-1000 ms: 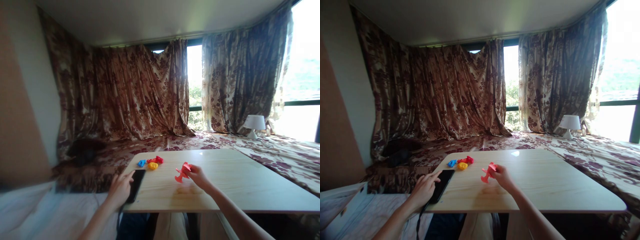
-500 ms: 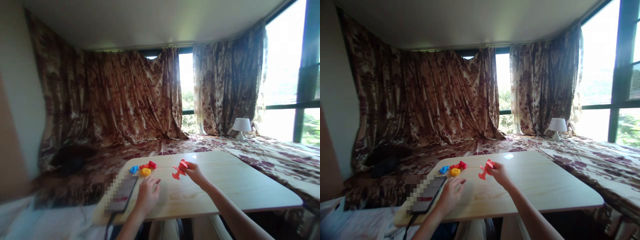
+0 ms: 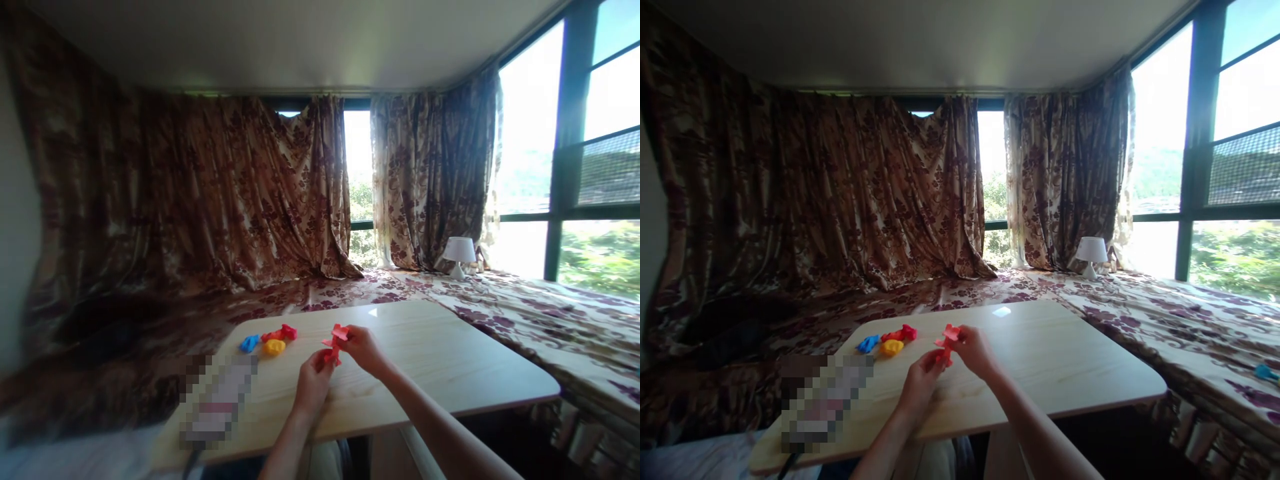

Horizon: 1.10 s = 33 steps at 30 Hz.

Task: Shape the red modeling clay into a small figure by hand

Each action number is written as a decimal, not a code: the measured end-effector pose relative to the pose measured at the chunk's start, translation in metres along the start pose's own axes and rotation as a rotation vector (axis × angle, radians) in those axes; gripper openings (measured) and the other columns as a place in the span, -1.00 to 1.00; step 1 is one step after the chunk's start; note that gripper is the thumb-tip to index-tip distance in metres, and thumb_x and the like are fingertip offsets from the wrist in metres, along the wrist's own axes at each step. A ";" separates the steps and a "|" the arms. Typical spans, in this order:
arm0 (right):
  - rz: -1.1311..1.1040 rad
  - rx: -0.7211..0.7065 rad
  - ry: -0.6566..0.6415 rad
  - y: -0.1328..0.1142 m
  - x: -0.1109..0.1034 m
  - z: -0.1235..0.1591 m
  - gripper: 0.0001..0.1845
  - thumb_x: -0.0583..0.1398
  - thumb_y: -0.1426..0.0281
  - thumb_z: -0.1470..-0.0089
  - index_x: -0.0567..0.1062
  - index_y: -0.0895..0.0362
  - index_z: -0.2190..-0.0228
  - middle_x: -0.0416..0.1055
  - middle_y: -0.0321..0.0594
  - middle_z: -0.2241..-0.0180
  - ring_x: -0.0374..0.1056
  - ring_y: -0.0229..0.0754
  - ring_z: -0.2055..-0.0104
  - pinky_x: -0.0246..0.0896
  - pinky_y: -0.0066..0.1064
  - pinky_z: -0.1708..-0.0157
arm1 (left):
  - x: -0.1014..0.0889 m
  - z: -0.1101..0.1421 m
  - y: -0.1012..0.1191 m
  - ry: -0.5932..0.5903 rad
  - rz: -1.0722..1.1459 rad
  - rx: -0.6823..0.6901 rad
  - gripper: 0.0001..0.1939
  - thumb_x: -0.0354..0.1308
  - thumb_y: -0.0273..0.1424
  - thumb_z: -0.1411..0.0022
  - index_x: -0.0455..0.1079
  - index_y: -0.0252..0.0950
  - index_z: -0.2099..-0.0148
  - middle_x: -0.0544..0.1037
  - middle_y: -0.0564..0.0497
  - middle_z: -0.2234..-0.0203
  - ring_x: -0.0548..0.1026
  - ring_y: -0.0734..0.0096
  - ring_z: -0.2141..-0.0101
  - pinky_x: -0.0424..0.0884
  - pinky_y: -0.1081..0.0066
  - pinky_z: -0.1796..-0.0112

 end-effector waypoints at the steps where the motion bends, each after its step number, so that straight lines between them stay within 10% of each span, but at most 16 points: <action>1: 0.044 -0.020 0.002 -0.004 0.000 0.000 -0.82 0.20 0.37 0.12 0.40 0.19 0.64 0.31 -0.34 0.65 0.17 -0.32 0.56 -0.01 -0.52 0.57 | 0.001 0.001 0.001 -0.006 -0.011 0.021 -0.72 0.21 -0.25 0.05 0.45 -0.37 0.33 0.54 -0.06 0.48 0.43 0.36 0.41 0.30 0.43 0.34; 11: 0.106 0.032 -0.133 -0.017 0.008 0.001 -0.79 0.19 0.37 0.11 0.43 0.21 0.67 0.28 -0.36 0.69 0.20 -0.32 0.57 0.00 -0.53 0.60 | -0.001 0.002 0.006 -0.012 -0.073 0.056 -0.68 0.22 -0.17 0.07 0.48 -0.37 0.42 0.48 0.02 0.60 0.35 0.43 0.51 0.24 0.46 0.42; 19: -0.186 0.146 -0.254 -0.015 0.000 0.022 -0.44 0.33 0.30 0.29 0.46 0.15 0.15 0.42 -0.07 0.11 0.35 -0.08 0.14 0.28 -0.29 0.21 | -0.016 0.003 -0.010 0.077 0.206 -0.123 -0.63 0.23 -0.17 0.08 0.49 -0.35 0.29 0.52 -0.03 0.49 0.44 0.38 0.40 0.29 0.41 0.31; 33: -0.332 0.062 0.127 0.015 0.006 0.044 -0.75 0.19 0.37 0.11 0.50 0.16 0.31 0.48 -0.14 0.35 0.39 -0.12 0.30 0.31 -0.30 0.29 | 0.010 0.010 -0.016 -0.040 0.588 -0.295 -0.87 0.08 -0.39 -0.01 0.37 -0.37 0.45 0.44 0.04 0.54 0.38 0.52 0.51 0.33 0.46 0.38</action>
Point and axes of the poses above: each hand's wrist, its own z-axis away from the middle knuckle, its own x-axis out of the palm, y = z × x, the point moved 10 cm from there along -z, towards the middle knuckle
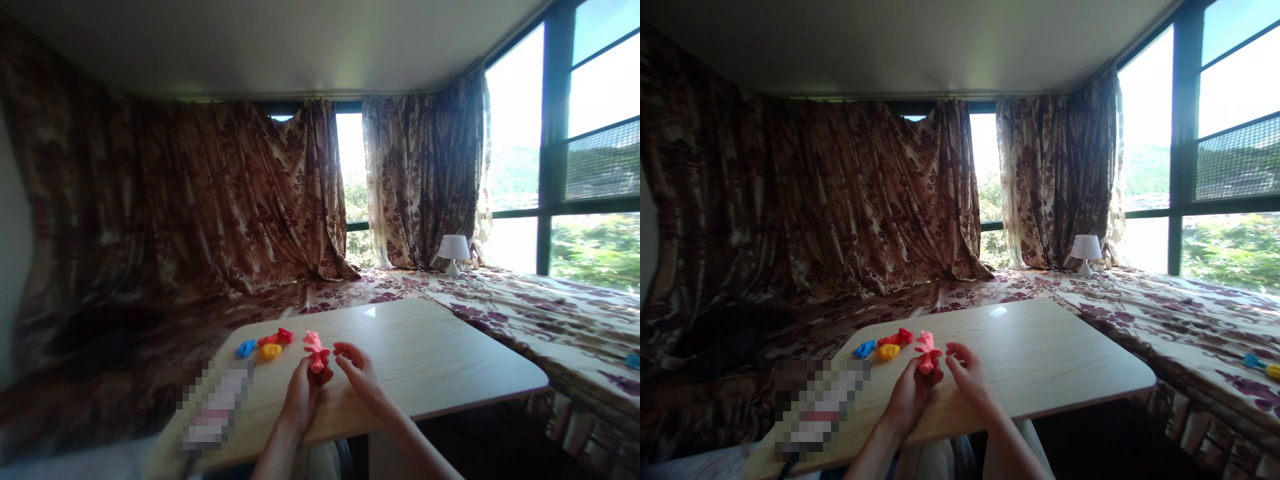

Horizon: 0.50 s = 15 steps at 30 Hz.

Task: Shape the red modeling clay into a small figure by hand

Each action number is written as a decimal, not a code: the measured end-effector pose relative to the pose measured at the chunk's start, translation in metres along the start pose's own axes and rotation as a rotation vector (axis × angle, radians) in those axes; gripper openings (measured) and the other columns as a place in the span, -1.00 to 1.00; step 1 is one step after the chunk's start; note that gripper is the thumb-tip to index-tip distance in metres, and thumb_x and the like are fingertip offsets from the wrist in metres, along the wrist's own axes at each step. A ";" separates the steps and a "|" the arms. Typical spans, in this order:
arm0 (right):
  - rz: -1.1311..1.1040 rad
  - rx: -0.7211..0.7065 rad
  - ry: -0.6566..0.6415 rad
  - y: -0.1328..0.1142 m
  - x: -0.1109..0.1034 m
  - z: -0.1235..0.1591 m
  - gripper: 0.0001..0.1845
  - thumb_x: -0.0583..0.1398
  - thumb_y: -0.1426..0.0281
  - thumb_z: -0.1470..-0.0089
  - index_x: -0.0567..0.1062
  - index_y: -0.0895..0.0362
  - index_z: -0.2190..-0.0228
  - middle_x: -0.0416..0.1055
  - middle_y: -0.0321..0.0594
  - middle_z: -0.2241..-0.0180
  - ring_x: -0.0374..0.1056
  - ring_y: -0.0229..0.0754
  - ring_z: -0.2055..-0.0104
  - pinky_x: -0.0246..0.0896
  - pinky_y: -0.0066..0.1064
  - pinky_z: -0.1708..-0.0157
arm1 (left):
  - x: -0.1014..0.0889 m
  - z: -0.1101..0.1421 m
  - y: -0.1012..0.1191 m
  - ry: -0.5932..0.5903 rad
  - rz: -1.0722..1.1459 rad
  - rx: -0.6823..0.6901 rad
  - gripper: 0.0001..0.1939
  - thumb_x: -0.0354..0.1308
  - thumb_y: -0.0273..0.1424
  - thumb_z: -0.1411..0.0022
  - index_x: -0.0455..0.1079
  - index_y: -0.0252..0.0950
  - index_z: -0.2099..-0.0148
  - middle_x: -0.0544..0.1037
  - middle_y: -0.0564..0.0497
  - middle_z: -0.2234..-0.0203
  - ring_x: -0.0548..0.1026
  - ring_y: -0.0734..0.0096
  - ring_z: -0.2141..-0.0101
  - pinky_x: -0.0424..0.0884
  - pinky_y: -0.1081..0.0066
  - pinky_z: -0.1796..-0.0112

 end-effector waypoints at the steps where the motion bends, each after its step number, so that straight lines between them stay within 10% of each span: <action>1: 0.024 -0.014 0.007 -0.004 -0.001 0.001 -0.74 0.20 0.36 0.10 0.49 0.16 0.29 0.47 -0.13 0.33 0.39 -0.12 0.29 0.31 -0.32 0.31 | -0.001 0.000 0.000 0.006 -0.051 0.019 -0.85 0.08 -0.37 -0.02 0.36 -0.37 0.46 0.44 0.03 0.54 0.38 0.50 0.51 0.32 0.45 0.38; 15: 0.217 -0.251 -0.014 -0.045 0.004 0.010 -0.84 0.19 0.35 -0.01 0.56 0.07 0.33 0.40 -0.23 0.37 0.33 -0.21 0.31 0.25 -0.41 0.31 | 0.011 0.008 0.007 -0.061 -0.512 0.202 -0.71 0.03 -0.23 -0.09 0.36 -0.33 0.52 0.41 0.07 0.64 0.33 0.45 0.54 0.23 0.48 0.44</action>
Point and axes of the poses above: each hand's wrist, its own z-axis away from the middle knuckle, its own x-axis out of the palm, y = z × x, the point moved 10 cm from there along -z, towards the middle knuckle
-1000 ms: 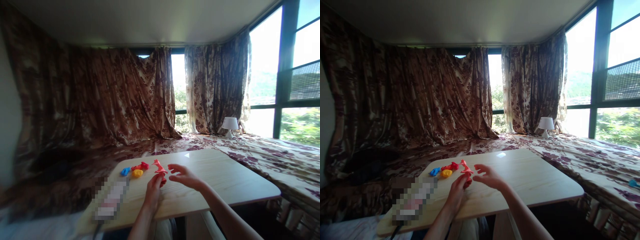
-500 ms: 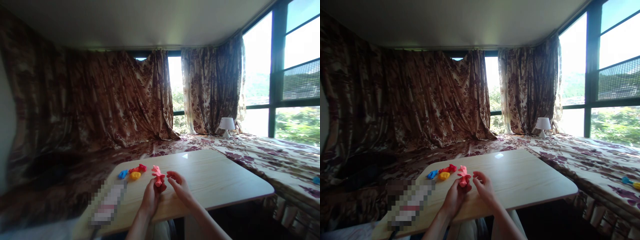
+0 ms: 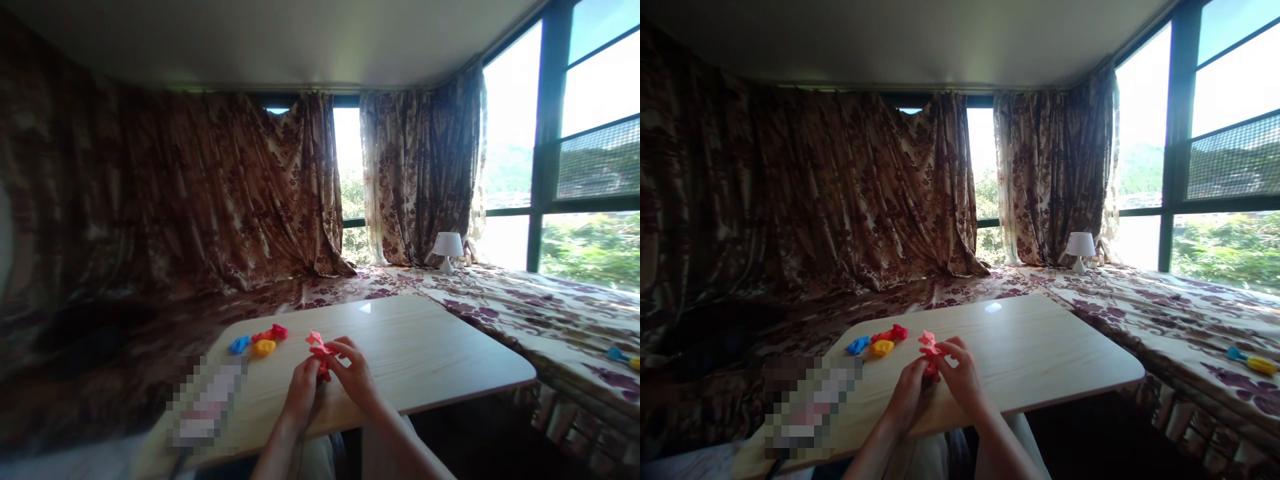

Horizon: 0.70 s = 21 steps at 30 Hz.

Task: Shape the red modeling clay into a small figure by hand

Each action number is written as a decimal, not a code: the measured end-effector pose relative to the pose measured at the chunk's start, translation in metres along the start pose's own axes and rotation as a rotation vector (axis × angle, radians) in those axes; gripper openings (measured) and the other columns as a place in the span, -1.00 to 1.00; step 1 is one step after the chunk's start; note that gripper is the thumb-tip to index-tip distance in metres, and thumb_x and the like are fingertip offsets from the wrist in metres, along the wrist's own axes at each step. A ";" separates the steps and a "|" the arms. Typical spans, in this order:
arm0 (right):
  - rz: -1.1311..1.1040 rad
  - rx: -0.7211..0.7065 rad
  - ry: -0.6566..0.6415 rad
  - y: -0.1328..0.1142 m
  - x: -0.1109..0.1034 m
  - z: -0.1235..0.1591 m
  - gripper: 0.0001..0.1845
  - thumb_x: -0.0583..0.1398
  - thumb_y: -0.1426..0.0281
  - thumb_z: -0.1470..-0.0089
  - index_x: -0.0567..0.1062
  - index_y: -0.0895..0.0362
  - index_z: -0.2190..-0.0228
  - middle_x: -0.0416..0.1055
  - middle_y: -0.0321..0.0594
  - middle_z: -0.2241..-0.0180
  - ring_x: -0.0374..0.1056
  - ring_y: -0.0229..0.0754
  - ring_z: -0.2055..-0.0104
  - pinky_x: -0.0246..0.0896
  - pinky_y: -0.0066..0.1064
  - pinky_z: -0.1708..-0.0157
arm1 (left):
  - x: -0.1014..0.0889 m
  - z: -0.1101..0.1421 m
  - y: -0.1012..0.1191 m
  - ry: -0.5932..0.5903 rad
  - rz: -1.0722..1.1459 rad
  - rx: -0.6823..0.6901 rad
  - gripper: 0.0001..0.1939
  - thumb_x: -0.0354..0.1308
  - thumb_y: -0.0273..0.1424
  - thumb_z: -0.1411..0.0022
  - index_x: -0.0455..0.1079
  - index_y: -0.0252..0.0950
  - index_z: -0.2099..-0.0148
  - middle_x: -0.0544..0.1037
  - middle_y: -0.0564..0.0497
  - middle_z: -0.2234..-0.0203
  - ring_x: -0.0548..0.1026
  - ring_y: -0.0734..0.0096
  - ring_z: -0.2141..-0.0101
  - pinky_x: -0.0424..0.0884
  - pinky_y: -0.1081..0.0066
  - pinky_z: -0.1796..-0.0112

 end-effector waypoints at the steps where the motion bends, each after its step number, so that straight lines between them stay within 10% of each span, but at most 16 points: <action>1: 0.001 -0.006 0.000 -0.001 0.000 0.000 -0.83 0.17 0.35 -0.03 0.57 0.07 0.35 0.39 -0.23 0.38 0.33 -0.22 0.32 0.25 -0.41 0.32 | 0.001 0.000 0.001 -0.002 -0.002 -0.003 -0.71 0.04 -0.23 -0.09 0.36 -0.33 0.51 0.41 0.06 0.64 0.34 0.45 0.54 0.24 0.47 0.43; 21: -0.025 0.000 -0.060 0.008 0.008 0.001 -0.75 0.15 0.53 0.09 0.51 0.09 0.31 0.41 -0.23 0.29 0.33 -0.21 0.25 0.25 -0.40 0.28 | -0.001 0.005 -0.011 0.037 0.600 -0.220 -0.88 0.10 -0.41 -0.02 0.32 -0.35 0.50 0.46 0.04 0.55 0.40 0.51 0.51 0.39 0.42 0.35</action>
Point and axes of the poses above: each hand's wrist, its own z-axis away from the middle knuckle, its own x-axis out of the palm, y = z × x, the point moved 10 cm from there along -z, towards the middle knuckle
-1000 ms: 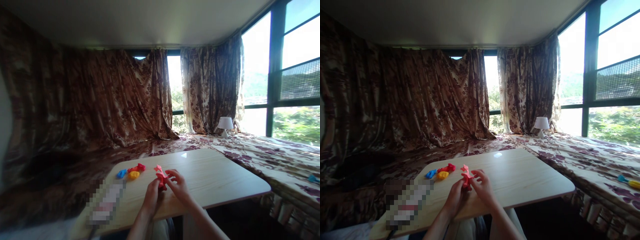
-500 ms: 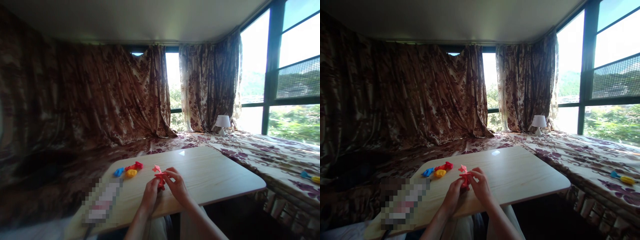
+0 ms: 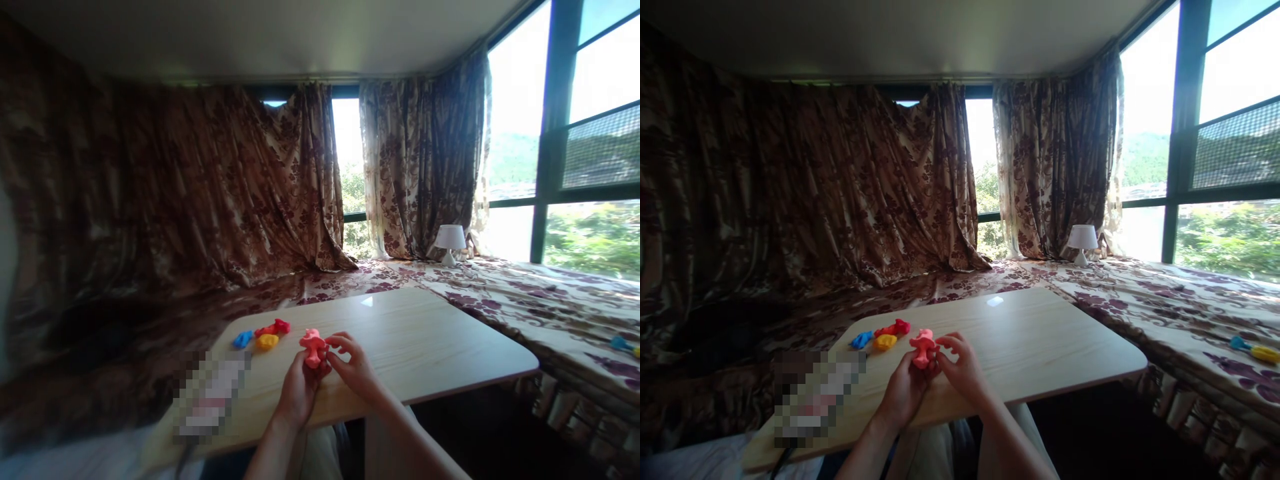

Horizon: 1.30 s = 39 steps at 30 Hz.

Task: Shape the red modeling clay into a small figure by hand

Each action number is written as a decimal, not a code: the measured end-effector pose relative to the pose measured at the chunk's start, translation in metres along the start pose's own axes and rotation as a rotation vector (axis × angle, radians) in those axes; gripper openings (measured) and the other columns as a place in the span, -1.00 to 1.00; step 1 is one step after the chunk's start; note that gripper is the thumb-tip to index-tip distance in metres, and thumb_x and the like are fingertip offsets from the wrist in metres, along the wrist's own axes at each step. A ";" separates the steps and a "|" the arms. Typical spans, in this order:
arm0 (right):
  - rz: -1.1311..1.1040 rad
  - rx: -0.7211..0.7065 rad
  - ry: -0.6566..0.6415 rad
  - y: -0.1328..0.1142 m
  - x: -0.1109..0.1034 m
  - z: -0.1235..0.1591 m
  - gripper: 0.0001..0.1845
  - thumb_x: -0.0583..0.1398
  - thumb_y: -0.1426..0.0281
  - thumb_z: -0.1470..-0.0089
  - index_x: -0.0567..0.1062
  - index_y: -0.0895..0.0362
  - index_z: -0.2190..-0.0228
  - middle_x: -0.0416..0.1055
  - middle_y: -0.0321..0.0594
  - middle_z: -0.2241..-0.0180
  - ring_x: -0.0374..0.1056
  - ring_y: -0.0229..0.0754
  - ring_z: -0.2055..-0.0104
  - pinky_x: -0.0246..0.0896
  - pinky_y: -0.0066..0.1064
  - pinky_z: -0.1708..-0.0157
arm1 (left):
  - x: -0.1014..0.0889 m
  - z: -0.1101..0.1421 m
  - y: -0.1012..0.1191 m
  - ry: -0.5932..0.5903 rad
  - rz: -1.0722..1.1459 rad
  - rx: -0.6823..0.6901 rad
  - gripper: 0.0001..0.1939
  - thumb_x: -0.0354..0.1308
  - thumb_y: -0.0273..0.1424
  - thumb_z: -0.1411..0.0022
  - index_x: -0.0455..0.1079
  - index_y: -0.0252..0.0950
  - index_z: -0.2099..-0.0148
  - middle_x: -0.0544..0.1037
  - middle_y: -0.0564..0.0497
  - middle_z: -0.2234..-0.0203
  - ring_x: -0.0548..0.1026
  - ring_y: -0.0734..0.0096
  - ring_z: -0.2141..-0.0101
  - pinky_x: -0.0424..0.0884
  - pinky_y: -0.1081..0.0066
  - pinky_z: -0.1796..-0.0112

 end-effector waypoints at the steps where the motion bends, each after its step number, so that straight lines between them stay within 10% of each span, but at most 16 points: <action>1: 0.002 -0.004 0.000 0.000 0.000 0.000 -0.79 0.16 0.49 0.06 0.52 0.09 0.33 0.41 -0.23 0.31 0.33 -0.21 0.27 0.25 -0.40 0.29 | 0.000 0.000 0.000 0.002 0.003 -0.001 -0.88 0.09 -0.42 -0.02 0.32 -0.35 0.50 0.46 0.03 0.54 0.41 0.50 0.49 0.39 0.42 0.34; 23: 0.005 -0.015 0.064 0.001 -0.005 0.000 -0.85 0.15 0.41 -0.04 0.52 0.13 0.48 0.38 -0.26 0.45 0.31 -0.25 0.38 0.22 -0.43 0.33 | 0.005 0.001 0.000 -0.017 -0.188 0.041 -0.83 0.11 -0.34 0.00 0.32 -0.35 0.51 0.44 0.03 0.58 0.43 0.42 0.46 0.37 0.40 0.34; 33: 0.021 0.058 0.079 0.015 -0.013 0.000 -0.68 0.12 0.48 0.07 0.48 0.10 0.21 0.37 -0.17 0.16 0.33 -0.14 0.15 0.27 -0.35 0.22 | 0.006 -0.009 0.040 0.111 -1.179 0.594 -0.73 0.08 -0.25 -0.05 0.47 -0.31 0.28 0.50 -0.08 0.33 0.43 0.23 0.25 0.31 0.30 0.18; 39: 0.116 0.087 0.072 0.023 -0.009 -0.004 -0.79 0.18 0.39 0.05 0.53 0.10 0.30 0.42 -0.17 0.26 0.33 -0.12 0.17 0.24 -0.34 0.20 | 0.008 -0.008 0.031 0.185 -1.542 0.567 -0.79 0.08 -0.29 -0.08 0.49 -0.26 0.34 0.48 -0.07 0.37 0.40 0.24 0.26 0.28 0.34 0.20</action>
Point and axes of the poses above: each hand's wrist, its own z-axis away from the middle knuckle, its own x-axis out of the palm, y = z × x, the point moved 10 cm from there along -z, towards the middle knuckle
